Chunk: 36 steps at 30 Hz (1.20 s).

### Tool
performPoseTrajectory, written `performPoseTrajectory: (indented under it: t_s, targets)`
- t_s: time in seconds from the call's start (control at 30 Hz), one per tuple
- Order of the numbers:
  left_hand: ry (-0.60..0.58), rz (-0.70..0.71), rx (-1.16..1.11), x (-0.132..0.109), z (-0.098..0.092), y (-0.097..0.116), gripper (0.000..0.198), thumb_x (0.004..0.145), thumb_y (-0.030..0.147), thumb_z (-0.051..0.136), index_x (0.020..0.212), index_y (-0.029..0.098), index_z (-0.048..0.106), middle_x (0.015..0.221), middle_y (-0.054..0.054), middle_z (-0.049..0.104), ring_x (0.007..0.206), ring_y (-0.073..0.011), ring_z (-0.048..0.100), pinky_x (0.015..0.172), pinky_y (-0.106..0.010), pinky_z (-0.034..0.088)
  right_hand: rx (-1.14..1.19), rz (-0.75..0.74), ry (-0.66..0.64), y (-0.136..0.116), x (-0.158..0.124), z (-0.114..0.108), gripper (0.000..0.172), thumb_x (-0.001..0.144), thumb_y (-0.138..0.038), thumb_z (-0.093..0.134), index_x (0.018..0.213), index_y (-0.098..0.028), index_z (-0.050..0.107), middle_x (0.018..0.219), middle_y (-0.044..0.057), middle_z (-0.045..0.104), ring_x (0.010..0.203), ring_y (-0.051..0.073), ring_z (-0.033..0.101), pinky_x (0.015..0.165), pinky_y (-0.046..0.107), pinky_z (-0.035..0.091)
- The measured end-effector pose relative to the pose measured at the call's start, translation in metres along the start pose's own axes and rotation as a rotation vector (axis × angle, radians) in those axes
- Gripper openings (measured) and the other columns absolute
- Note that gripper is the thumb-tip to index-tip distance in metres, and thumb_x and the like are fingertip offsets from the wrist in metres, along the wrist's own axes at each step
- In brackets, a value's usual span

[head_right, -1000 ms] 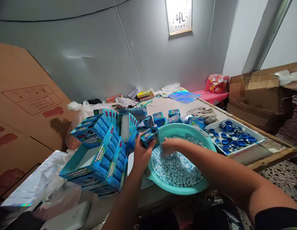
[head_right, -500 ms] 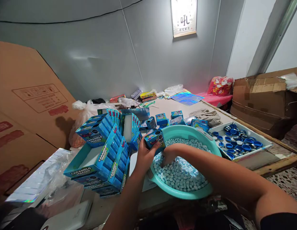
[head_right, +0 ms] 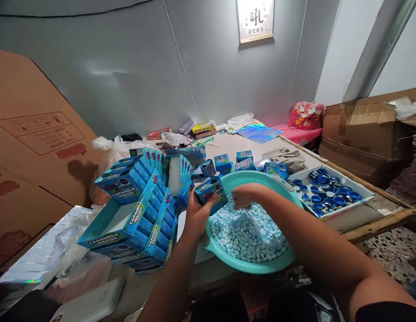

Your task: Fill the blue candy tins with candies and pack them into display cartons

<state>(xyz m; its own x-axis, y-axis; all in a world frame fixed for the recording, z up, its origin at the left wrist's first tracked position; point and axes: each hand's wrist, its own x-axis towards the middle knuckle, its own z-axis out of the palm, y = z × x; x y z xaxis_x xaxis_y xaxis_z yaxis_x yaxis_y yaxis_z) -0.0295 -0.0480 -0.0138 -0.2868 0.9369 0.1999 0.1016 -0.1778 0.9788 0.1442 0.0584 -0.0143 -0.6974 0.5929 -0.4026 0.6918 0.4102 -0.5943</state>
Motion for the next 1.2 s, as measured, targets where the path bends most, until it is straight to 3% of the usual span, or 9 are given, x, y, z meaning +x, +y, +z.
performPoseTrajectory:
  t_s: [0.1,0.23,0.47,0.67,0.8,0.93,1.2]
  targets:
    - [-0.047,0.025,-0.020,0.001,0.000,-0.005,0.060,0.076,0.044,0.084,0.125,0.024,0.059,0.127,-0.006,0.068,0.116,-0.0190,0.067,0.109,-0.035,0.052,0.011,-0.030,0.218,0.013,-0.004,-0.016,0.019,0.081,-0.019,0.070,0.063,-0.016,0.065,0.047,0.001,0.057,0.041,0.013,0.053,0.049,0.026,0.035]
    - [-0.108,0.018,0.003,0.000,-0.002,-0.005,0.061,0.075,0.045,0.085,0.126,0.023,0.059,0.124,-0.006,0.068,0.114,-0.0186,0.068,0.106,-0.032,0.053,0.054,-0.084,0.335,0.017,-0.010,-0.031,0.010,0.088,-0.023,0.065,0.084,-0.016,0.071,0.064,0.001,0.067,0.053,0.015,0.062,0.054,0.025,0.039]
    - [-0.171,0.003,0.073,-0.002,-0.003,0.002,0.056,0.075,0.043,0.085,0.121,0.022,0.060,0.114,-0.006,0.070,0.106,-0.0189,0.068,0.099,-0.029,0.054,0.192,-0.126,0.611,0.009,0.000,-0.028,0.013,0.086,-0.028,0.069,0.084,-0.015,0.071,0.063,0.002,0.063,0.053,0.014,0.058,0.051,0.024,0.038]
    - [-0.231,0.012,0.179,-0.005,-0.002,0.009,0.051,0.080,0.035,0.079,0.125,0.021,0.059,0.120,-0.007,0.069,0.109,-0.0186,0.067,0.097,-0.029,0.054,0.681,-0.311,0.691,0.005,0.012,-0.021,0.029,0.082,-0.041,0.074,0.089,-0.013,0.074,0.074,0.004,0.066,0.064,0.017,0.064,0.057,0.028,0.056]
    - [-0.246,-0.005,0.300,-0.007,0.000,0.016,0.047,0.082,0.031,0.074,0.126,0.022,0.060,0.119,-0.006,0.070,0.110,-0.0194,0.068,0.098,-0.030,0.054,0.898,-0.342,0.659,0.001,0.009,-0.021,0.042,0.071,-0.050,0.086,0.088,-0.013,0.075,0.074,0.004,0.064,0.071,0.017,0.063,0.060,0.026,0.058]
    - [-0.220,-0.022,0.361,-0.007,-0.001,0.014,0.049,0.083,0.033,0.074,0.129,0.024,0.058,0.119,-0.006,0.070,0.108,-0.0204,0.068,0.096,-0.031,0.054,1.004,-0.353,0.632,-0.002,0.008,-0.020,0.045,0.066,-0.050,0.089,0.088,-0.014,0.075,0.076,0.004,0.066,0.072,0.016,0.063,0.062,0.026,0.057]
    - [-0.255,-0.010,0.398,-0.006,-0.001,0.008,0.050,0.083,0.036,0.073,0.130,0.026,0.057,0.122,-0.005,0.069,0.112,-0.0213,0.066,0.102,-0.036,0.052,1.024,-0.302,0.709,-0.010,0.014,-0.011,0.037,0.070,-0.045,0.085,0.085,-0.014,0.073,0.071,0.004,0.065,0.064,0.015,0.060,0.056,0.023,0.049]
